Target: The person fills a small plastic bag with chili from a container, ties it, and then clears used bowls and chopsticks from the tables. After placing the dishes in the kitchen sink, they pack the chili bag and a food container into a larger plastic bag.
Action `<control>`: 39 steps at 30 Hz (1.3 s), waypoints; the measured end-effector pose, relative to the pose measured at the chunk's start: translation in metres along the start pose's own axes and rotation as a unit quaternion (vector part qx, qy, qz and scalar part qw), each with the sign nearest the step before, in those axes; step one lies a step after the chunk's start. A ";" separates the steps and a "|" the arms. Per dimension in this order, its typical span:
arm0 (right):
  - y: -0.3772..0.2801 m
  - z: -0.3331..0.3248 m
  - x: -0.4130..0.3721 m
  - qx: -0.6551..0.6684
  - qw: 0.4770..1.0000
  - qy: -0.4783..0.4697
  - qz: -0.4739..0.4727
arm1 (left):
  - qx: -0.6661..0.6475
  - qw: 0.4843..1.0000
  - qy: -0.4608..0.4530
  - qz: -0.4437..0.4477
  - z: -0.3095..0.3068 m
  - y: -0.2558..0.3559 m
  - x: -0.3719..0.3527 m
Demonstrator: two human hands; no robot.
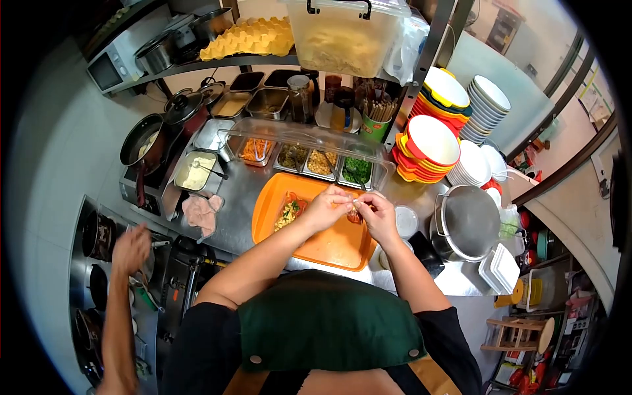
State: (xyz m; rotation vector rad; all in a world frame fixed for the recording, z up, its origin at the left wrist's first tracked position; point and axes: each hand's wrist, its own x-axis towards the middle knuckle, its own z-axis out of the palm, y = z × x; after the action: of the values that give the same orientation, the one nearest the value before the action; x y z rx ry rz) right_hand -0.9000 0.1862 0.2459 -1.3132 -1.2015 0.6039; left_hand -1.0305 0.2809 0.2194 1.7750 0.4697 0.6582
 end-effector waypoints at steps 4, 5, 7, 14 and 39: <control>0.011 -0.006 -0.001 -0.053 0.998 -0.003 -0.039 | -0.004 0.998 -0.026 -0.059 0.008 0.001 -0.003; 0.012 -0.007 -0.002 -0.052 0.998 -0.007 -0.040 | -0.004 0.998 -0.022 -0.059 0.010 -0.001 -0.004; 0.013 -0.009 -0.002 -0.044 0.999 -0.011 0.015 | -0.028 0.993 -0.022 -0.113 0.012 -0.004 -0.004; 0.021 -0.016 -0.005 -0.061 0.996 -0.068 0.015 | -0.086 0.991 -0.046 -0.093 0.013 -0.014 -0.006; 0.047 -0.013 -0.002 -0.349 0.935 -0.055 -0.002 | 0.128 0.904 0.348 0.212 -0.190 0.138 0.019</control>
State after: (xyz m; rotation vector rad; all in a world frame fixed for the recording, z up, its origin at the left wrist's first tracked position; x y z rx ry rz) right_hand -0.8765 0.1900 0.2039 -1.8816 -1.5897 0.2415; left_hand -1.1399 0.3920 0.3961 1.8700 0.6745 1.6302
